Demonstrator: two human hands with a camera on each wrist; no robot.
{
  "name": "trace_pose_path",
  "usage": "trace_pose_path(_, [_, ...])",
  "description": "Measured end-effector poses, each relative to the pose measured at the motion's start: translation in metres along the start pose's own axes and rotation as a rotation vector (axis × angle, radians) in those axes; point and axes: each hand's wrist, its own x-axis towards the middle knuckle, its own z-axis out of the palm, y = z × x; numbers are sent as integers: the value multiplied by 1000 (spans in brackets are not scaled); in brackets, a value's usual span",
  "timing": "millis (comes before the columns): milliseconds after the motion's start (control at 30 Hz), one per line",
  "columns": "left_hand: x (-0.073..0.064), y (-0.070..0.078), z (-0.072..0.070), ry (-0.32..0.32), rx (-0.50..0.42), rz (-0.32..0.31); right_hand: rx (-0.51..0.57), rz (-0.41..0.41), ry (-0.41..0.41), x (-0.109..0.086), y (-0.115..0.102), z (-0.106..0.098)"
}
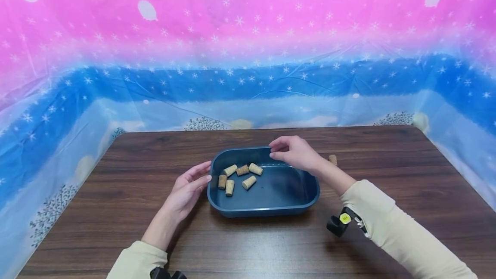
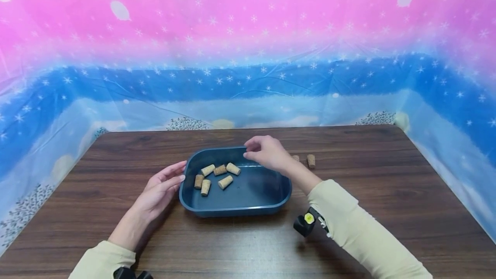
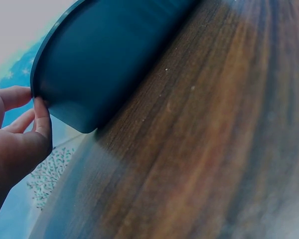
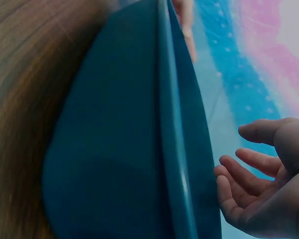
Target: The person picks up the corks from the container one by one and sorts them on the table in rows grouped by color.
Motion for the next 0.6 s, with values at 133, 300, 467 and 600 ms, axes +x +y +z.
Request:
trace_pose_path(133, [1,1,0,1,-1,-5,-5,-34,-49,7,-10,15])
trace_pose_path(300, [1,1,0,0,-1,-8,-30,-83,-132,15,-23,33])
trace_pose_path(467, [1,1,-1,-3,-4,-11,-78,-93,-193,24,-32,50])
trace_pose_path(600, [1,0,-1,-7,-5,-14,-111,-81,-222,31,-39,62])
